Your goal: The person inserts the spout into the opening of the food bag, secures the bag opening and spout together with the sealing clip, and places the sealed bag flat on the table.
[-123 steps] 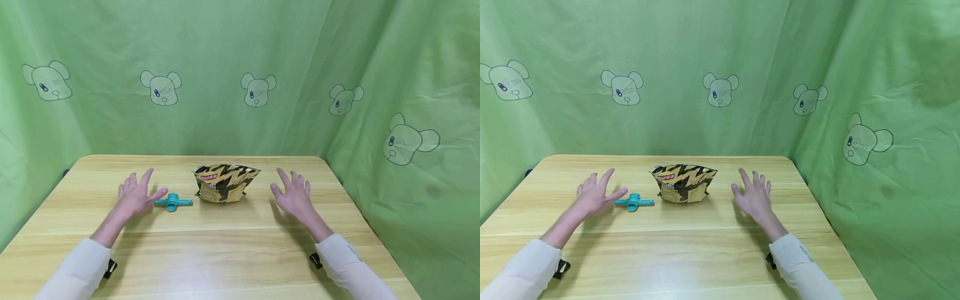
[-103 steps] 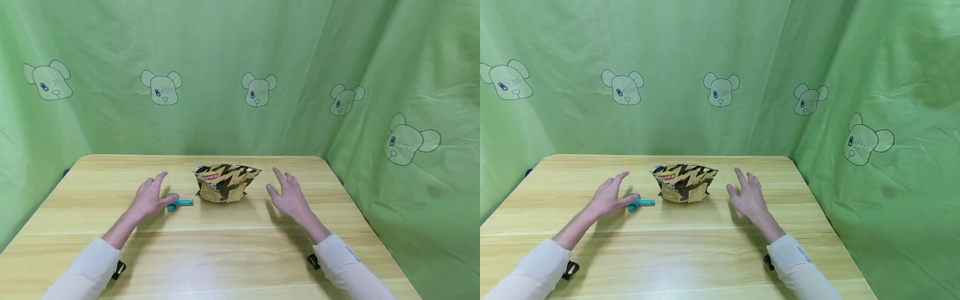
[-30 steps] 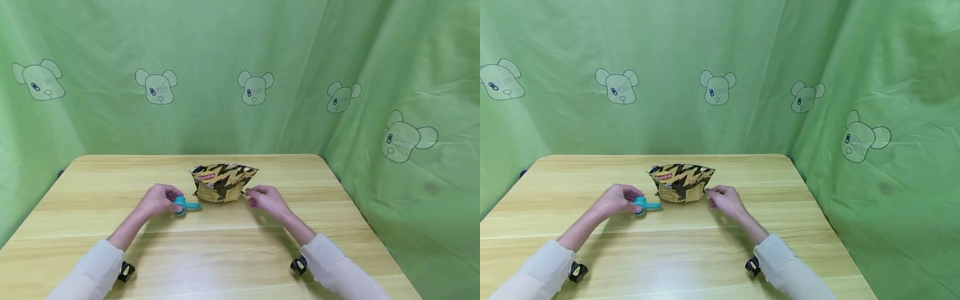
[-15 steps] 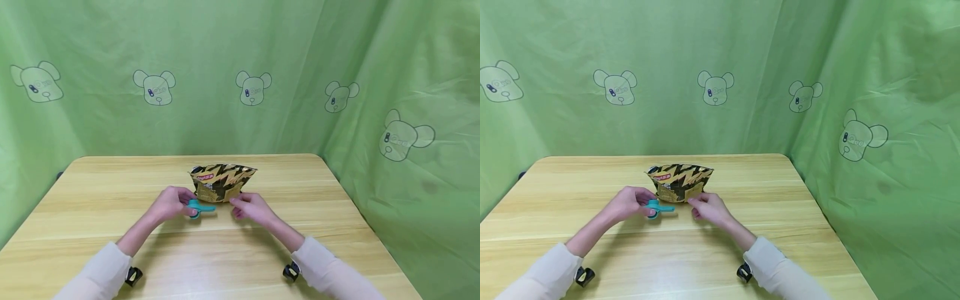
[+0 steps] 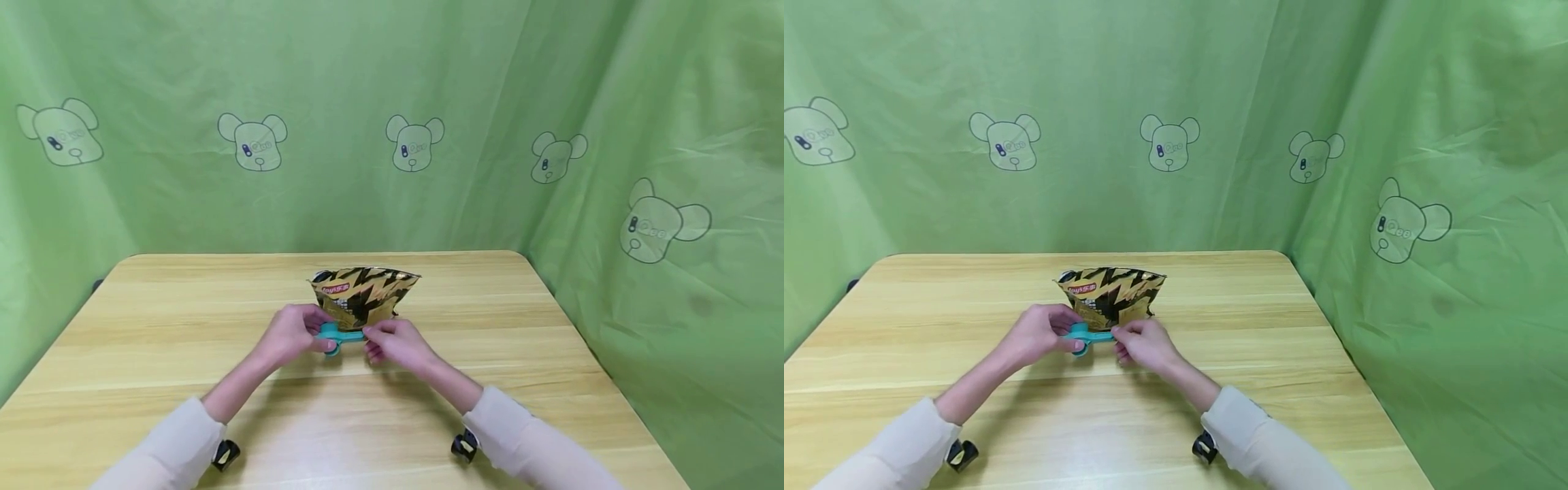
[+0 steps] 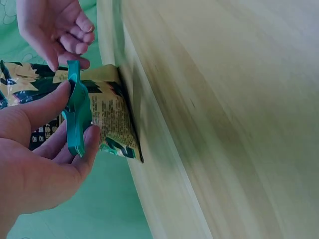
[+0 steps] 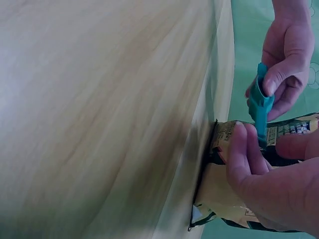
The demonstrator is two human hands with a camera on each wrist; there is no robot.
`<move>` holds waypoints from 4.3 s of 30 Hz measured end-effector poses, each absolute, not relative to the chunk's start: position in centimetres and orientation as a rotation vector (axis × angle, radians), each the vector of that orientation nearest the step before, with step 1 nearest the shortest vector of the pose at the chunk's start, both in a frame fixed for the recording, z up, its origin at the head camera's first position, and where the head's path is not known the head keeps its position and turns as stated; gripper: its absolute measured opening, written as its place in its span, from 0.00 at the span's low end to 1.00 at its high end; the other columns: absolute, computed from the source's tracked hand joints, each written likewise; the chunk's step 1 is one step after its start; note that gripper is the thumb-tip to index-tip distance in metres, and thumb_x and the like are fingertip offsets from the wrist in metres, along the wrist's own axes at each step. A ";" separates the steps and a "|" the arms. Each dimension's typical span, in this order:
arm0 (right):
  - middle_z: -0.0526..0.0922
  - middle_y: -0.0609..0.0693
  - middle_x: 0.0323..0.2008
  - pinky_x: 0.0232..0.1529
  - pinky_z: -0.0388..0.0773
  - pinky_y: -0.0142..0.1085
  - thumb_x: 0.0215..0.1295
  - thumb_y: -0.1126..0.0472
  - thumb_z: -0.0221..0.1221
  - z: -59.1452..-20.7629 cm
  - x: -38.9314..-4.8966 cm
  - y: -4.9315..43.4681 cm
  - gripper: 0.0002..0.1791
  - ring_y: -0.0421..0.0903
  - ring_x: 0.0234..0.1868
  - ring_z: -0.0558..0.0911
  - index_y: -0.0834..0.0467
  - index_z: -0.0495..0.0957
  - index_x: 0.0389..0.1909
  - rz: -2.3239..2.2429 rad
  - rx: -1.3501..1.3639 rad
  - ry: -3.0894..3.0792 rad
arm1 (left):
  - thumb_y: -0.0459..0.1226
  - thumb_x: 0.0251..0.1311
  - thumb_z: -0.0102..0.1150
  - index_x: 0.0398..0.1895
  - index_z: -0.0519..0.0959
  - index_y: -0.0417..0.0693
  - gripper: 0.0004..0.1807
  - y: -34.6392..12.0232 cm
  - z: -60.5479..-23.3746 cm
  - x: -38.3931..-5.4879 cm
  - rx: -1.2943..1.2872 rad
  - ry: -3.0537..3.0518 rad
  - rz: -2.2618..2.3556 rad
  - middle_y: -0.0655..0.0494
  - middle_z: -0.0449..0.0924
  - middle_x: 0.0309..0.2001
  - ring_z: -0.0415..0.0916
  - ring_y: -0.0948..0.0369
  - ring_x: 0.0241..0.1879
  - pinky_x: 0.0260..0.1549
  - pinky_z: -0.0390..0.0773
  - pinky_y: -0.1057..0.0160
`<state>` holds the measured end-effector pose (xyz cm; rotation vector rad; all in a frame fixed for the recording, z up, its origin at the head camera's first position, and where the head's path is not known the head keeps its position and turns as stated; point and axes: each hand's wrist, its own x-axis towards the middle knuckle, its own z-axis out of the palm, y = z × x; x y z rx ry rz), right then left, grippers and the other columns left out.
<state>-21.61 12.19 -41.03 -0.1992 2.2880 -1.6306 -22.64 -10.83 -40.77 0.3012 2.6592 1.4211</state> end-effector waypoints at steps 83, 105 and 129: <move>0.84 0.69 0.36 0.33 0.86 0.36 0.75 0.64 0.53 -40.9 -23.0 12.4 0.12 0.46 0.27 0.84 0.70 0.77 0.48 -1.791 -0.060 2.201 | 0.36 0.58 0.72 0.47 0.87 0.45 0.13 -9.2 -40.5 -23.7 0.196 2.425 1.611 0.53 0.88 0.38 0.82 0.59 0.37 0.40 0.80 0.63; 0.82 0.62 0.41 0.49 0.86 0.44 0.64 0.70 0.60 -41.0 -23.1 12.6 0.14 0.51 0.36 0.86 0.72 0.77 0.49 -1.804 -0.072 2.197 | 0.35 0.52 0.77 0.42 0.89 0.50 0.13 -8.9 -40.3 -23.1 0.177 2.458 1.563 0.57 0.89 0.36 0.85 0.61 0.36 0.38 0.82 0.61; 0.85 0.60 0.35 0.39 0.87 0.36 0.62 0.71 0.62 -41.0 -22.9 12.9 0.15 0.47 0.31 0.85 0.71 0.79 0.50 -1.850 -0.020 2.157 | 0.32 0.52 0.76 0.44 0.88 0.44 0.15 -8.7 -40.4 -23.0 0.184 2.389 1.593 0.55 0.89 0.35 0.85 0.60 0.35 0.40 0.83 0.61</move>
